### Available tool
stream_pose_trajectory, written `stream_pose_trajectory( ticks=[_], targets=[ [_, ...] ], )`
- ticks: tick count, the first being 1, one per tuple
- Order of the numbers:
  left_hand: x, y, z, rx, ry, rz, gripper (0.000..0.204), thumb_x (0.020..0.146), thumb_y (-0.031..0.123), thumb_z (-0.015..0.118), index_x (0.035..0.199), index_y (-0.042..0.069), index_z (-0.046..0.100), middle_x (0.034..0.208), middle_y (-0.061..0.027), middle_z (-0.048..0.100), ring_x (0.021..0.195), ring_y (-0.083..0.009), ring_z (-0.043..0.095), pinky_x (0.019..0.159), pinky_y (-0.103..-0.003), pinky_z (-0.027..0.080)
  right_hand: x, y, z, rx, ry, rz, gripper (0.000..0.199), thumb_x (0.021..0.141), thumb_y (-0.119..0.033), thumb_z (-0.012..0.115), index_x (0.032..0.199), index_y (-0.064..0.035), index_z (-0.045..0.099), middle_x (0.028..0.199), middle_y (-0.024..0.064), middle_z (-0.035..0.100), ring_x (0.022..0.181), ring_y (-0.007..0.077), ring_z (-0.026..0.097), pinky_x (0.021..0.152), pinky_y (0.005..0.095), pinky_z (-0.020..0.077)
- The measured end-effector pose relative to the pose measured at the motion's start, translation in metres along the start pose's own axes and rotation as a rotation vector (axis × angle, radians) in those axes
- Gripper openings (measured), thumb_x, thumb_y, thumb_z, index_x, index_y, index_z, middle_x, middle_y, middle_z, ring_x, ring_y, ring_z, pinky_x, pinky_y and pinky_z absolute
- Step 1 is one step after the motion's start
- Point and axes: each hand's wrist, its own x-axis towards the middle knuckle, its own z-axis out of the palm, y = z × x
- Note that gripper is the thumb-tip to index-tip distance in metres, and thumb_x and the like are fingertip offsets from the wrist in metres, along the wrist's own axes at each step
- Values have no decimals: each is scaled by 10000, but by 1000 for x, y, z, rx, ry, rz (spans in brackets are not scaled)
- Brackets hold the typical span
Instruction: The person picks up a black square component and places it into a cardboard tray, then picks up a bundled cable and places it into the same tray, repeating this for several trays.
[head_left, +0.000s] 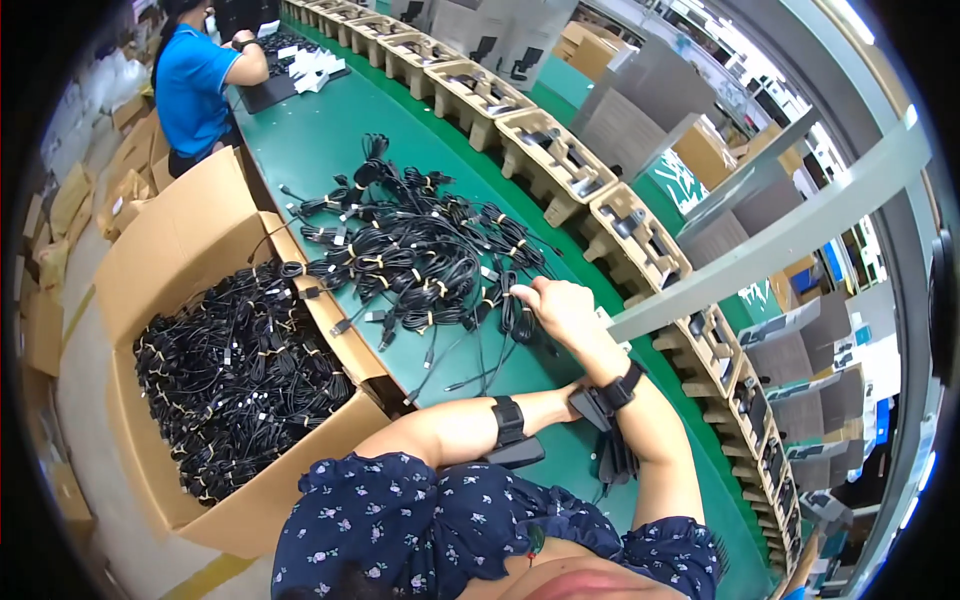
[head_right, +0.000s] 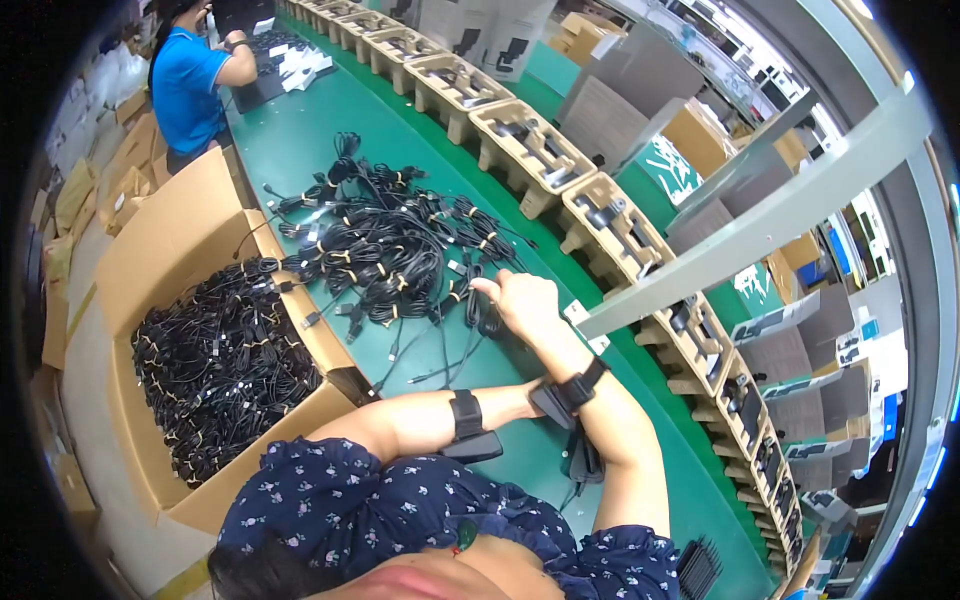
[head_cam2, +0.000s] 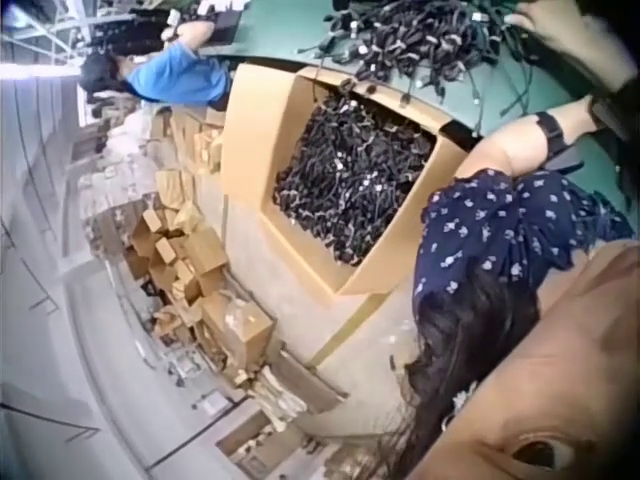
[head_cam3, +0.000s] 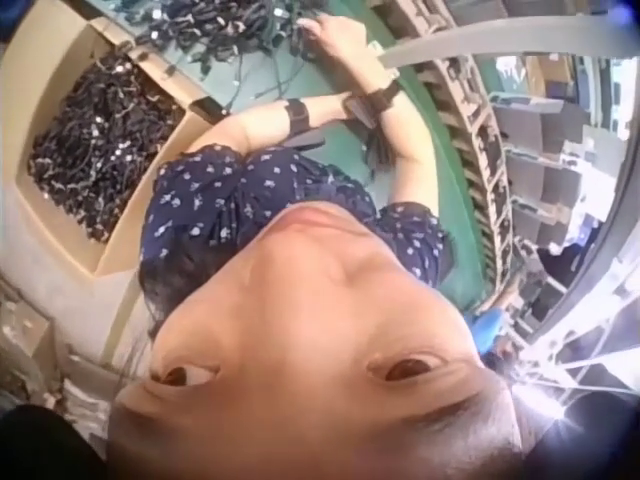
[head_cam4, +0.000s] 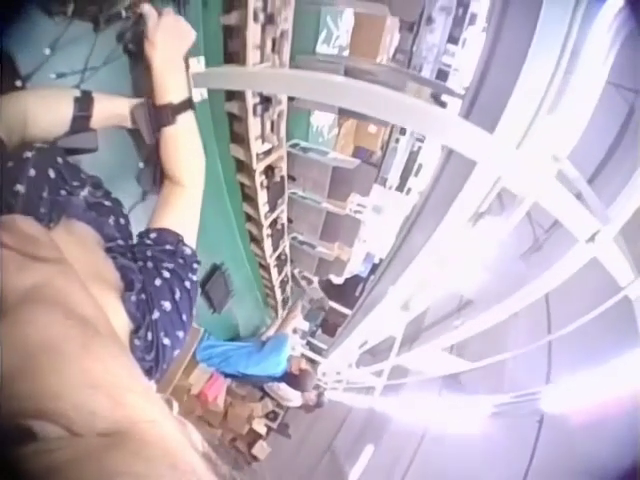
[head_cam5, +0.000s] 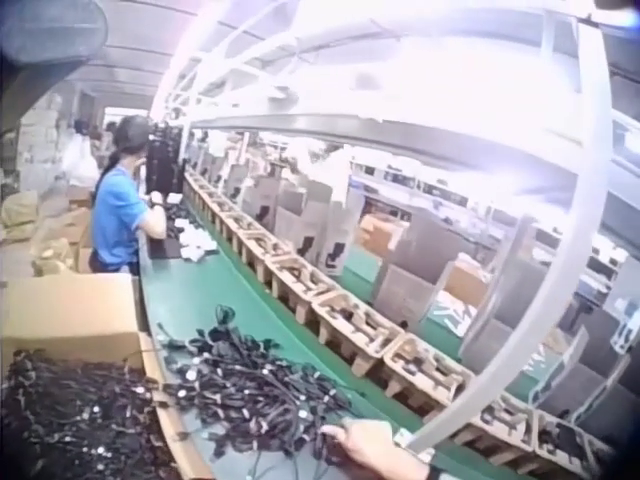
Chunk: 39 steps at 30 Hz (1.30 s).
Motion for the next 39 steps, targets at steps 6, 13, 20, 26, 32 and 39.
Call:
stream_pose_trajectory(
  ticks=[6, 13, 20, 26, 32, 39],
  targets=[
    [-3, 3, -1, -112, -160, 16, 131, 826, 252, 585, 908, 150, 582, 711, 23, 582, 598, -74, 529, 499, -210, 413, 12, -5, 15, 97, -113, 70, 435, 766, -463, 584, 804, -31, 549, 763, 134, 622, 741, 319, 608, 637, 399, 475],
    [22, -30, -14, -87, 25, -20, 185, 802, 229, 562, 957, 129, 564, 773, 5, 602, 591, -85, 549, 464, -223, 405, -20, 12, -2, 999, -8, 192, 177, 852, -157, 536, 960, -26, 487, 868, 53, 615, 832, 134, 565, 747, 271, 443],
    [-1, 18, 11, 177, -72, 25, 326, 801, 147, 570, 1089, 94, 427, 687, -22, 544, 457, -82, 480, 363, -207, 315, -71, 52, -43, 1416, 308, 362, 264, 922, -225, 460, 1107, -37, 450, 721, 34, 533, 632, 110, 548, 611, 260, 500],
    [-10, 39, 20, -55, -84, 39, 296, 895, 274, 508, 1137, 119, 439, 681, -10, 491, 490, -78, 427, 376, -192, 282, -137, 90, -47, 1483, 543, 465, 183, 937, -263, 425, 932, -81, 409, 628, 22, 465, 506, 90, 425, 466, 220, 369],
    [3, 27, -5, 49, 34, 66, 150, 903, 213, 496, 905, 64, 485, 684, -17, 502, 527, -89, 450, 414, -196, 331, -182, 89, -51, 1318, 569, 423, 193, 931, -248, 439, 1000, -69, 455, 722, 29, 517, 579, 96, 466, 547, 218, 398],
    [-20, 15, 22, 232, -40, 39, 112, 838, 40, 511, 940, 16, 470, 710, -51, 530, 575, -144, 520, 493, -242, 427, -200, 58, -19, 350, 239, 225, 270, 841, -188, 508, 1094, -93, 513, 1023, 123, 579, 901, 292, 583, 739, 375, 486]
  ],
)
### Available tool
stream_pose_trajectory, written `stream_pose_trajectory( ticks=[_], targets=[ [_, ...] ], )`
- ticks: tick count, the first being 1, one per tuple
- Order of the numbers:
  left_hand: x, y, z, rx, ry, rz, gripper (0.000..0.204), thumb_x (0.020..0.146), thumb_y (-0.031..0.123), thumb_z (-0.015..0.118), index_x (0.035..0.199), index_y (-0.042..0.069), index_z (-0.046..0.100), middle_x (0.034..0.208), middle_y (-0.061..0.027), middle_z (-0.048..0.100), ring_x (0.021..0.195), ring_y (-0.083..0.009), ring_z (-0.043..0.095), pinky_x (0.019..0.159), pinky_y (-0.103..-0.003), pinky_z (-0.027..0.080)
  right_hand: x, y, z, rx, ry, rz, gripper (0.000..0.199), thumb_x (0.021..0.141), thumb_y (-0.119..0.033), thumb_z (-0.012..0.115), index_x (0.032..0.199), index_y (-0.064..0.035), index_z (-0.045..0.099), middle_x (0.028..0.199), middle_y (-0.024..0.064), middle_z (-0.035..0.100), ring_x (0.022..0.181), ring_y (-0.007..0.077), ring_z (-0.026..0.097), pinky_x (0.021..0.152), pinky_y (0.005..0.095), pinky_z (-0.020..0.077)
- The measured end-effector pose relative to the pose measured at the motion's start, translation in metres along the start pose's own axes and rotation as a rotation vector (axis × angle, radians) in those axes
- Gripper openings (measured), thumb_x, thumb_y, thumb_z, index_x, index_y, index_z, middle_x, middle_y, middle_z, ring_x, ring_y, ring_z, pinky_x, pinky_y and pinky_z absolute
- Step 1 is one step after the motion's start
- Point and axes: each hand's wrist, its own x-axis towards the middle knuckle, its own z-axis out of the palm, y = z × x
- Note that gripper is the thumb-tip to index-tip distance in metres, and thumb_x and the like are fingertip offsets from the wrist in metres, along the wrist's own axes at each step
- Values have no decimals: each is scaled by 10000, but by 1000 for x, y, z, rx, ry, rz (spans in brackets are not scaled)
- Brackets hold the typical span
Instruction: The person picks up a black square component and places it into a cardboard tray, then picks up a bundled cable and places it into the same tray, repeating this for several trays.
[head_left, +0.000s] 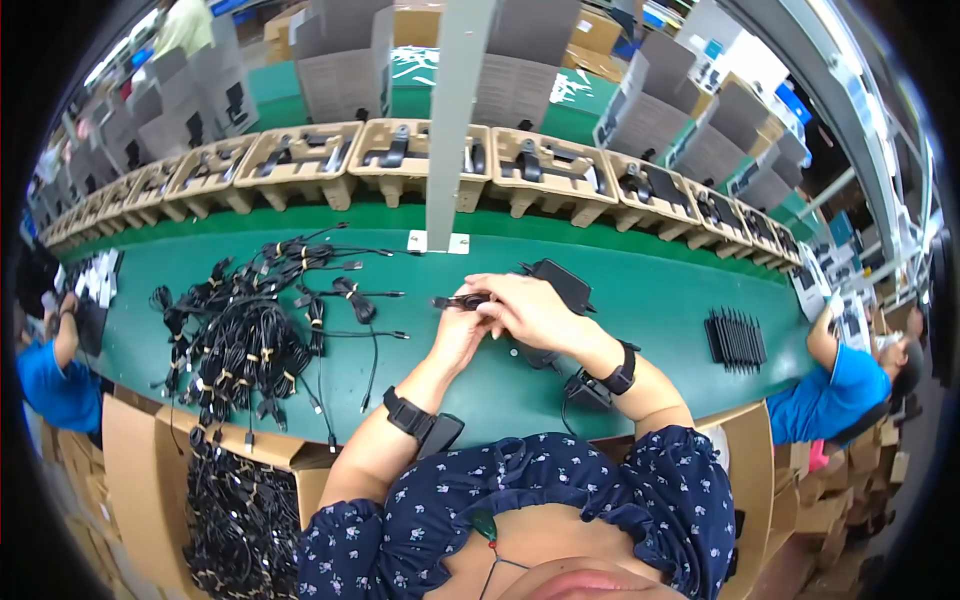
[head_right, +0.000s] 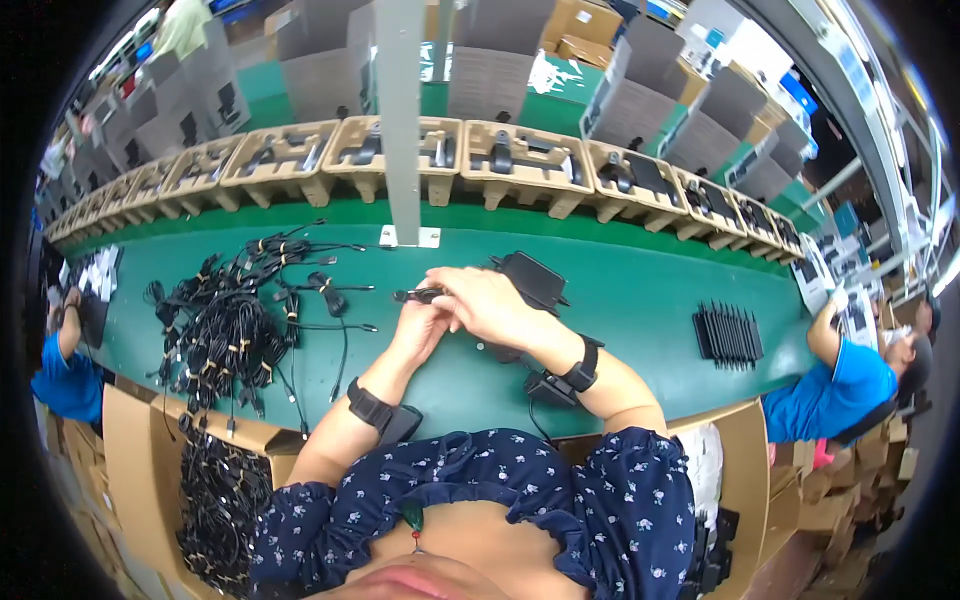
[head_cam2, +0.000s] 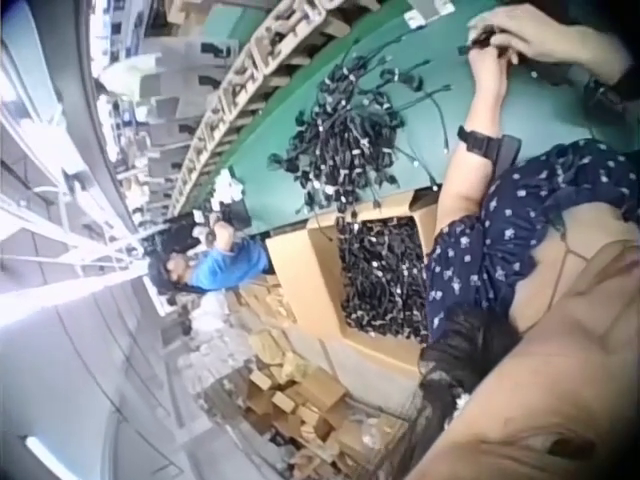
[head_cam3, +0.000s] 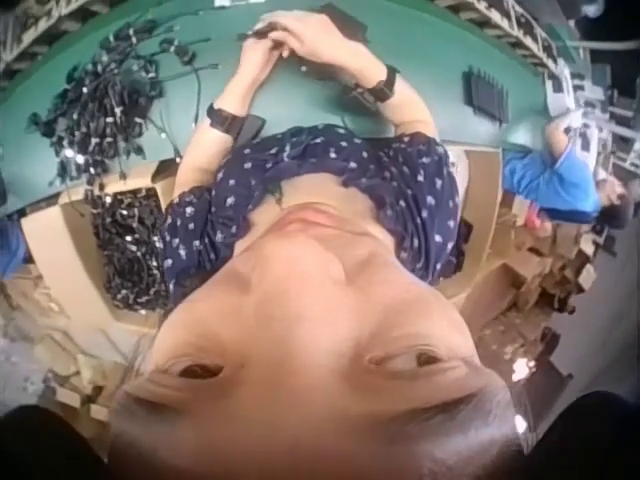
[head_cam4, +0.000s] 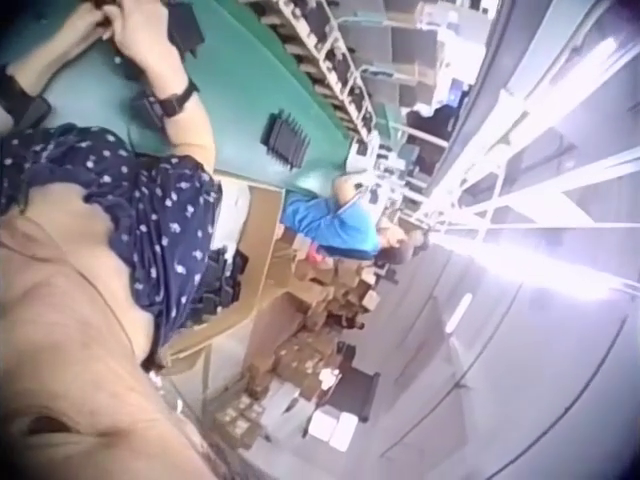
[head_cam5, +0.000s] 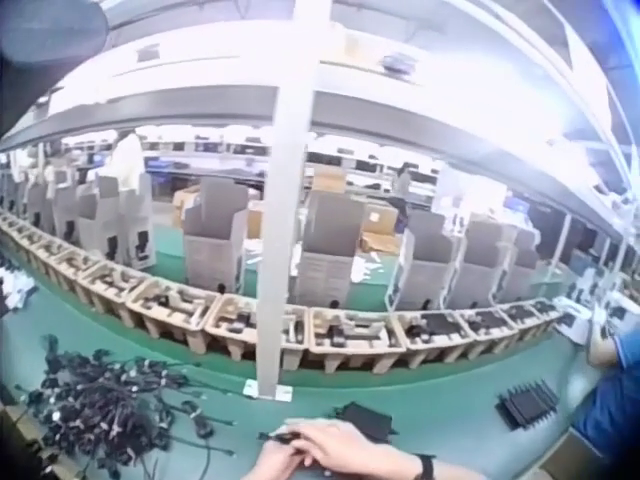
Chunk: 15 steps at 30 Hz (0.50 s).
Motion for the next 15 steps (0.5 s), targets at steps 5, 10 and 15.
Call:
stream_pose_trajectory(
  ticks=[5, 10, 15],
  targets=[
    [3, -2, -7, 87, -108, -35, 211, 832, 49, 537, 1029, 0, 478, 837, -98, 576, 698, -163, 567, 621, -247, 473, -13, -2, -5, -3, 15, 156, 335, 841, -198, 514, 1171, -145, 496, 1029, 108, 604, 831, 297, 610, 679, 379, 505],
    [3, -2, -8, 193, -34, -39, 307, 872, 92, 523, 1132, -10, 396, 912, -106, 559, 728, -163, 561, 644, -258, 467, -22, 36, -20, -132, 302, 259, 256, 832, -236, 536, 1061, -127, 566, 949, 104, 624, 833, 282, 610, 701, 365, 492],
    [6, -4, -9, 261, -16, -72, 260, 874, 83, 513, 1106, 6, 427, 871, -88, 559, 688, -135, 550, 602, -238, 448, -26, 102, -87, -351, 694, 528, 291, 861, -315, 511, 1038, -96, 584, 828, 130, 634, 760, 286, 620, 679, 364, 490]
  ],
)
